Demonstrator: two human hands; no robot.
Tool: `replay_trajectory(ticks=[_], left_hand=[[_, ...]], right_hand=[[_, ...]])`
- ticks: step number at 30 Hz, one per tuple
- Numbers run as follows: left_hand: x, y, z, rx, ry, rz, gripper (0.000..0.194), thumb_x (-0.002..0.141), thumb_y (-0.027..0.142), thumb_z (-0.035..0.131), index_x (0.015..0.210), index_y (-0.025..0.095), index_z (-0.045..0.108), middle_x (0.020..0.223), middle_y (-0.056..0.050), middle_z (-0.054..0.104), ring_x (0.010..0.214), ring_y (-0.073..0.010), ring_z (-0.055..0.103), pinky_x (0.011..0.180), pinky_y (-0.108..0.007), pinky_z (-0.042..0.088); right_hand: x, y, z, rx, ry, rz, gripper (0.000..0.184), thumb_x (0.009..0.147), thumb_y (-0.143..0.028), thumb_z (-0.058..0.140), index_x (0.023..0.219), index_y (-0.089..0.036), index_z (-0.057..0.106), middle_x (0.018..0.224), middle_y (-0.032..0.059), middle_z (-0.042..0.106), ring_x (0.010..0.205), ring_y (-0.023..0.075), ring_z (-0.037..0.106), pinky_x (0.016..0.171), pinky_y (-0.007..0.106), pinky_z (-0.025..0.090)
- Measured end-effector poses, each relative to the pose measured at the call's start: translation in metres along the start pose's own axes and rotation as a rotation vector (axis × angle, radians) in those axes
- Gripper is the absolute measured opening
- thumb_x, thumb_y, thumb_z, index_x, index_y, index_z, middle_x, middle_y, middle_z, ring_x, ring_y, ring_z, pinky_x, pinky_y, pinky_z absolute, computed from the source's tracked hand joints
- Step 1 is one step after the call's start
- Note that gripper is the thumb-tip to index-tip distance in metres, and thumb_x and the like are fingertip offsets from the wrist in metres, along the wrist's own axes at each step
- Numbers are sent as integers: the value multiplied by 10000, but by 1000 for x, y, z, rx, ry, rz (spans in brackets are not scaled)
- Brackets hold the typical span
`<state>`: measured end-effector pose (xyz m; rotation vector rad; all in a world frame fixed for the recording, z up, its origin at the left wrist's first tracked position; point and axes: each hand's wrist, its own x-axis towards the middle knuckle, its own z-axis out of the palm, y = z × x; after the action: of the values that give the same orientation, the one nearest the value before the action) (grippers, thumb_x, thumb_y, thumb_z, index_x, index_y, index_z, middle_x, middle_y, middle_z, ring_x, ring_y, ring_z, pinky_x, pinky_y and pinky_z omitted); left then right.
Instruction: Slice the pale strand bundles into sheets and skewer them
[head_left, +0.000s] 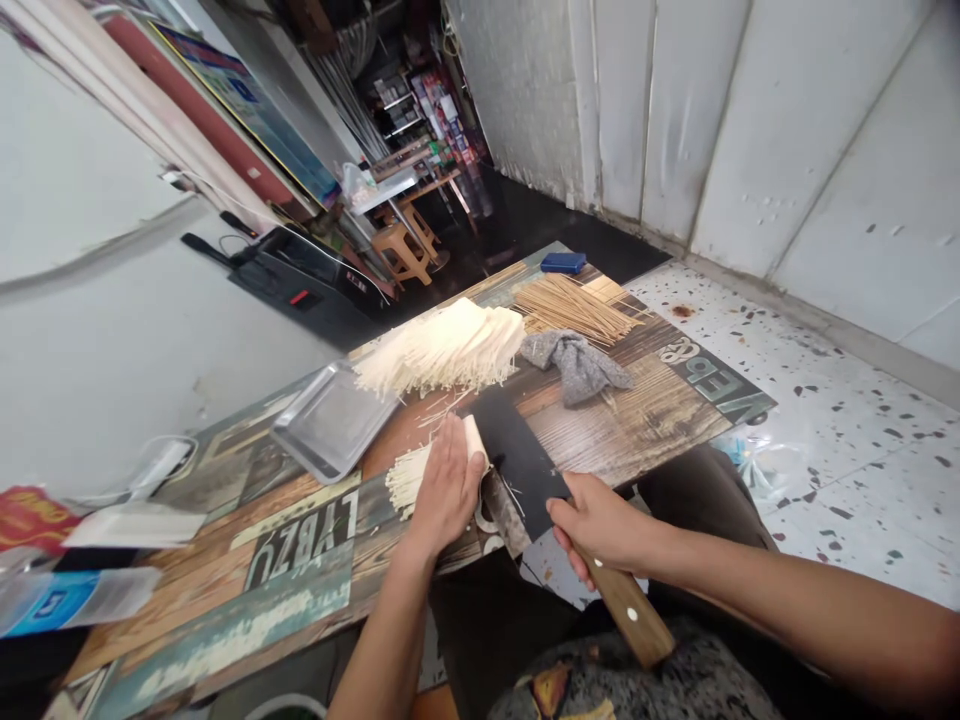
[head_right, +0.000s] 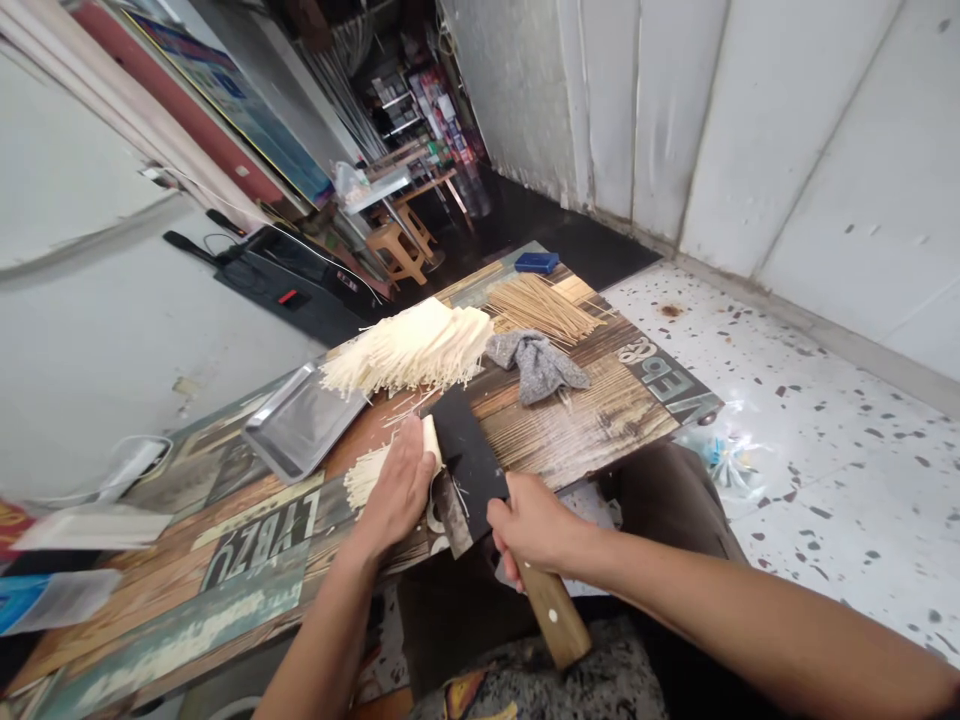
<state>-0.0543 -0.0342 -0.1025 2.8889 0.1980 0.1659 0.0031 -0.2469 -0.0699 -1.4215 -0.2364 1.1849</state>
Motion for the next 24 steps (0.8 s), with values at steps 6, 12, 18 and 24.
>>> replay_trajectory(ticks=[6, 12, 18, 24], left_hand=[[-1, 2, -2, -39, -23, -43, 658, 974, 470, 173, 1497, 83, 78, 1561, -180, 100, 1441, -238, 60, 1171, -487, 141], [4, -1, -3, -47, -40, -46, 742, 950, 539, 203, 1487, 40, 87, 1558, -202, 84, 1443, -254, 36, 1172, -482, 117], [2, -1, -12, -139, -17, -60, 874, 900, 604, 325, 1495, 65, -21, 1568, -184, -24, 1445, -264, -16, 1175, -474, 81], [-2, 14, -45, -184, 196, -116, 782, 936, 553, 242, 1498, 81, -27, 1575, -158, -37, 1449, -244, -42, 1178, -467, 33]], right_hand=[[9, -11, 8, -11, -22, -5, 286, 808, -87, 355, 546, -195, 395, 305, -60, 412, 246, 93, 404, 282, 172, 367], [3, -3, 14, -30, -45, 17, 225, 786, -104, 385, 579, -192, 399, 324, -72, 417, 242, 81, 395, 295, 163, 367], [9, -21, 22, -172, -57, -103, 192, 768, -118, 404, 601, -211, 383, 331, -67, 448, 260, 108, 436, 285, 184, 356], [-14, -57, 25, -503, -69, -283, 163, 773, -172, 423, 616, -211, 398, 333, -40, 483, 306, 135, 506, 343, 205, 398]])
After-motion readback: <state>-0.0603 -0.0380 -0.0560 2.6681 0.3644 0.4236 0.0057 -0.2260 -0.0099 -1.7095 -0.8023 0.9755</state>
